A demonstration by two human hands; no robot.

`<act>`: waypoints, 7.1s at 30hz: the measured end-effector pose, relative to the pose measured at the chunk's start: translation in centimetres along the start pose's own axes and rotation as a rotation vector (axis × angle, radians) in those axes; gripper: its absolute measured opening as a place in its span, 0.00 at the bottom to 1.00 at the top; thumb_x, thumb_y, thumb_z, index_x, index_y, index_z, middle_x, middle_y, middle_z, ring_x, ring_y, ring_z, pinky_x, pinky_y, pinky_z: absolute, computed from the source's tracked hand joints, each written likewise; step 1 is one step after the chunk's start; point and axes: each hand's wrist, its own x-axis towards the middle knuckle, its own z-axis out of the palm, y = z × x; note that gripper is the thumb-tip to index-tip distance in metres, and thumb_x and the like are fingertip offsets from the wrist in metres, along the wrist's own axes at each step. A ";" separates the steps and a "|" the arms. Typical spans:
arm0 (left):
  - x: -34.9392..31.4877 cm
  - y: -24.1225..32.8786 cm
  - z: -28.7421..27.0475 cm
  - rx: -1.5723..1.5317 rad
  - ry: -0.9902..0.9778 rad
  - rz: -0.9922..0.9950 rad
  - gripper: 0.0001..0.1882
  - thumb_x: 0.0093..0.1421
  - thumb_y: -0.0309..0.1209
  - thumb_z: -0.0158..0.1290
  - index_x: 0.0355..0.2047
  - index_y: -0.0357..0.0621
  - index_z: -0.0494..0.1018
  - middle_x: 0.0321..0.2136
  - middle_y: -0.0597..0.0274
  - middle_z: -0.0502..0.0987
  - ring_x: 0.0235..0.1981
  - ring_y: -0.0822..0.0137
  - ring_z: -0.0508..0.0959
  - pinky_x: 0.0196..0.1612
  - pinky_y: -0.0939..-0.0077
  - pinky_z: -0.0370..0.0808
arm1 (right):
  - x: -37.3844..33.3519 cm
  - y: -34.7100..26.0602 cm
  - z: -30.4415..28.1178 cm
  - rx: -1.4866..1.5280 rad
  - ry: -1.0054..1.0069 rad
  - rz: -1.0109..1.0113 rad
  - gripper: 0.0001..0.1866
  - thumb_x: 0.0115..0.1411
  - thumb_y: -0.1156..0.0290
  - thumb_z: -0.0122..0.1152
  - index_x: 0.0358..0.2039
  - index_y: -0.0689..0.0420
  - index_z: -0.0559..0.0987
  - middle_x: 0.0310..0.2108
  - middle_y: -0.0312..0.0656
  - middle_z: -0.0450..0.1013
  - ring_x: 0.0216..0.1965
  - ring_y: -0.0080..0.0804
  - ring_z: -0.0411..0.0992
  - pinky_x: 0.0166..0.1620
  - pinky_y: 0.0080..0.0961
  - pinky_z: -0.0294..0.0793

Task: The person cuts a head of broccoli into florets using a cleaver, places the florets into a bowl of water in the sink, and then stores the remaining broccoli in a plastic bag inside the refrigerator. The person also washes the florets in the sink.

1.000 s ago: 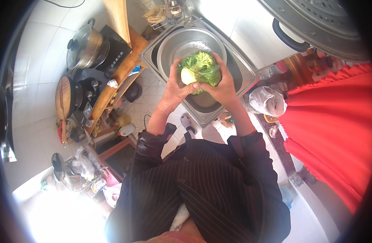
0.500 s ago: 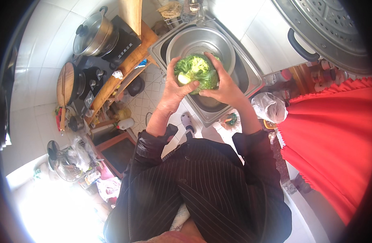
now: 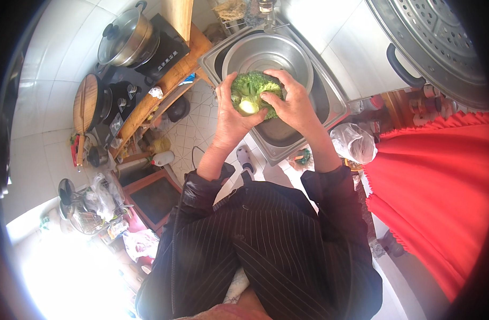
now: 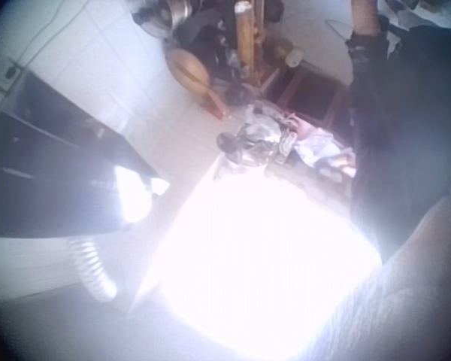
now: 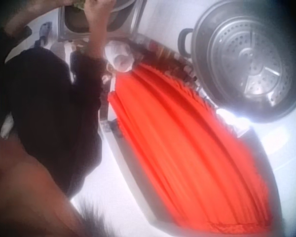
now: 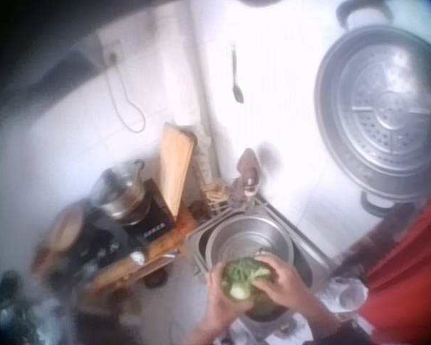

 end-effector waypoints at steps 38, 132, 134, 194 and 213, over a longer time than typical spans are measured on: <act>3.9 0.3 -3.8 -0.068 -0.272 -0.024 0.46 0.40 0.28 0.65 0.61 0.44 0.58 0.53 0.51 0.63 0.57 0.53 0.66 0.61 0.63 0.66 | 4.8 -2.7 -1.8 -0.530 -0.581 -0.363 0.16 0.54 0.79 0.61 0.44 0.61 0.71 0.61 0.47 0.58 0.57 0.54 0.63 0.56 0.44 0.71; 2.3 -5.0 -2.7 -1.098 -0.204 -0.674 0.29 0.58 0.38 0.62 0.57 0.44 0.66 0.50 0.60 0.74 0.50 0.63 0.75 0.53 0.64 0.73 | 1.8 4.2 1.6 0.016 -0.292 0.131 0.23 0.47 0.75 0.64 0.46 0.63 0.76 0.47 0.46 0.66 0.51 0.39 0.68 0.57 0.30 0.64; 2.4 -5.2 -2.7 -1.121 -0.208 -0.732 0.29 0.59 0.39 0.61 0.57 0.44 0.66 0.50 0.60 0.74 0.50 0.63 0.75 0.52 0.64 0.73 | 1.8 4.3 2.0 0.029 -0.278 0.109 0.23 0.47 0.72 0.65 0.45 0.63 0.77 0.47 0.49 0.66 0.50 0.43 0.68 0.55 0.33 0.66; 4.7 -8.9 -7.3 -0.920 0.226 -0.584 0.22 0.61 0.37 0.60 0.53 0.45 0.68 0.46 0.61 0.75 0.46 0.65 0.77 0.47 0.69 0.77 | 2.5 14.4 -2.9 -0.165 -0.059 0.542 0.14 0.49 0.72 0.65 0.36 0.63 0.77 0.33 0.46 0.72 0.34 0.34 0.75 0.30 0.29 0.76; 1.3 -5.6 -3.5 -1.376 0.139 -0.624 0.28 0.63 0.48 0.55 0.57 0.46 0.65 0.52 0.62 0.73 0.53 0.62 0.73 0.58 0.60 0.69 | -1.1 7.5 4.4 0.192 0.152 0.189 0.22 0.58 0.69 0.63 0.52 0.61 0.73 0.49 0.49 0.72 0.48 0.39 0.74 0.46 0.33 0.75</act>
